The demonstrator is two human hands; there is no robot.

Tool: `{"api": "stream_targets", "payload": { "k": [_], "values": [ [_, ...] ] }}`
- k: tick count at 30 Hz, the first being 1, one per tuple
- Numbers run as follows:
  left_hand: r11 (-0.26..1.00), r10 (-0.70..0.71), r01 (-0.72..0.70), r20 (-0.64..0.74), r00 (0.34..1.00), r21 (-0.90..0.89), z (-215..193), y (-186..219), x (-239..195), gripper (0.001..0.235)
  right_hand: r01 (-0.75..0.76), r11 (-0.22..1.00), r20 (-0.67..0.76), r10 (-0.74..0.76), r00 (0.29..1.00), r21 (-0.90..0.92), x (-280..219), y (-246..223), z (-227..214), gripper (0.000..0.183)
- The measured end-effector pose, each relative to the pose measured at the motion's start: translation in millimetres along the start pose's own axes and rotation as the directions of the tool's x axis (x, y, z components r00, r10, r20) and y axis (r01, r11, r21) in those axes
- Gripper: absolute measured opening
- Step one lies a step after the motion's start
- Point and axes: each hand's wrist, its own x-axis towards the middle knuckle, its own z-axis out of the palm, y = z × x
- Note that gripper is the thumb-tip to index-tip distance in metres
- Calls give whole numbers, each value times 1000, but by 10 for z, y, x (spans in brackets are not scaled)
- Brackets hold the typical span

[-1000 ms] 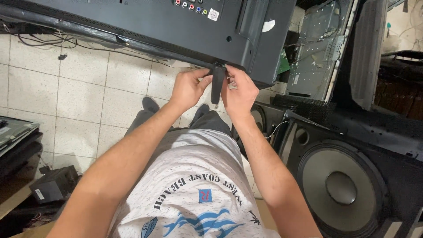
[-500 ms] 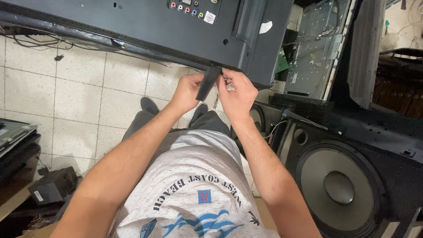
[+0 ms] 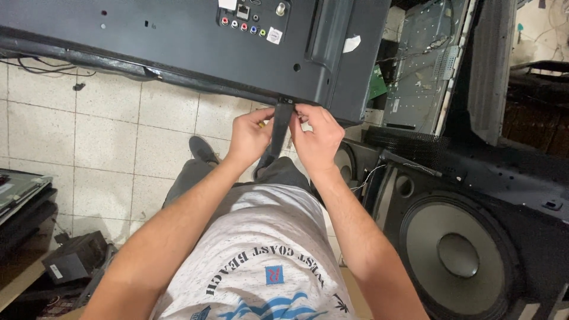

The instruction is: The person attaches a black plastic TV stand to the back of a flat-screen TV using a screwdriver. They align the stand, insert screws, and tighten them to secure the stand in place.

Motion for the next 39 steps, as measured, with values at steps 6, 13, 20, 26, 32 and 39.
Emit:
{"api": "stream_targets", "payload": {
  "k": [6, 13, 20, 26, 32, 39],
  "values": [
    [996, -41, 40, -13, 999, -74, -8, -54, 26, 16, 151, 964, -138, -183, 973, -217, 113, -3, -54, 40],
    [989, -114, 116, 27, 993, -89, -52, -237, 121, 20, 212, 955, -62, -229, 971, -208, 250, 28, -61, 60],
    [986, -153, 154, 22, 988, -68, -101, -239, 163, 21, 212, 960, 6, -215, 977, -181, 249, 101, -21, 70],
    [981, -191, 190, -52, 980, -25, -66, -153, 2, 17, 167, 977, 40, -163, 986, -134, 297, 45, -19, 69],
    [973, -233, 232, -81, 969, -19, -119, -124, -66, 15, 119, 991, 141, -110, 984, -53, 425, -28, -58, 72],
    [977, -213, 211, -105, 971, -31, -132, 48, -79, 14, 121, 993, 181, -116, 977, -14, 527, -41, -87, 74]
  ]
}}
